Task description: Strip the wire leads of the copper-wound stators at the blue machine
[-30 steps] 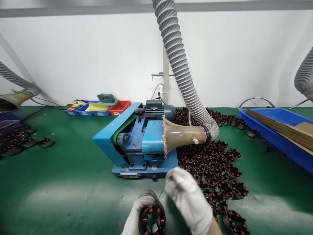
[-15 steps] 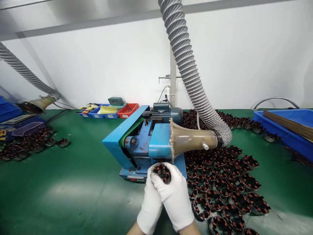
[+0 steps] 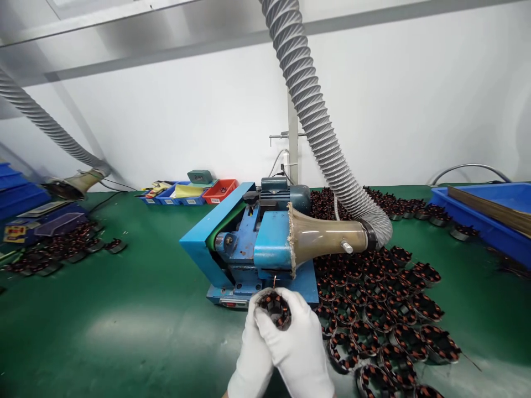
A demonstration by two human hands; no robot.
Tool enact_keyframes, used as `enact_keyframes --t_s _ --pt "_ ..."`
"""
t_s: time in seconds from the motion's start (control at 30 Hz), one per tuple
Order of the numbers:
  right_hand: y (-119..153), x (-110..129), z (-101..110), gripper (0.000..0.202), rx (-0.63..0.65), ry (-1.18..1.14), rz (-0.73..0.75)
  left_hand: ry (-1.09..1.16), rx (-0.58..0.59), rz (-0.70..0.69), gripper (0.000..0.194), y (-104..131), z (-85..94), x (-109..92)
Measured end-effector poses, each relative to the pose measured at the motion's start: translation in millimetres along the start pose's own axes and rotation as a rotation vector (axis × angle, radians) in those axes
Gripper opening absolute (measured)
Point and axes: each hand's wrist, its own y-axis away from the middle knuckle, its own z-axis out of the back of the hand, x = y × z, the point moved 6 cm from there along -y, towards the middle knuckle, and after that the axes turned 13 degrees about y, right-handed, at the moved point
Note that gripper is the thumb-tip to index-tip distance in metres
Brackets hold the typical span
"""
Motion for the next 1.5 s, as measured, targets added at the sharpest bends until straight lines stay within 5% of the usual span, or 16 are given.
enact_keyframes --t_s 0.47,0.73,0.93,1.03,1.13,1.23,1.43,1.5 --pt "-26.7 4.6 2.7 0.034 -0.025 -0.093 -0.054 0.003 0.063 -0.034 0.023 -28.0 -25.4 -10.6" --pt "20.2 -12.9 6.7 0.037 0.038 -0.304 -0.088 -0.192 0.005 0.077 0.038 20.5 1.1 -26.4" --pt "36.6 -34.3 12.0 0.035 0.243 -0.650 -0.219 -0.314 0.302 -0.170 0.053 27.6 -0.6 -55.9" --pt "28.2 -27.2 10.0 0.030 0.393 -0.828 -0.242 -0.341 0.391 0.006 0.051 25.8 -4.7 -48.2" --pt "22.3 -26.8 14.9 0.025 0.436 -0.983 -0.276 -0.107 0.328 0.251 0.053 26.4 -0.3 -31.5" --pt "17.7 -34.3 27.1 0.020 0.319 -1.058 -0.232 0.249 0.363 0.404 0.055 29.5 -0.2 -21.0" --pt "11.2 -8.7 34.1 0.043 0.409 -0.622 0.237 0.707 0.544 0.584 0.036 41.5 -8.0 -30.6" --pt "7.7 -3.8 34.9 0.042 0.403 -0.600 0.238 0.787 0.562 0.587 0.026 43.6 -11.6 -33.1"
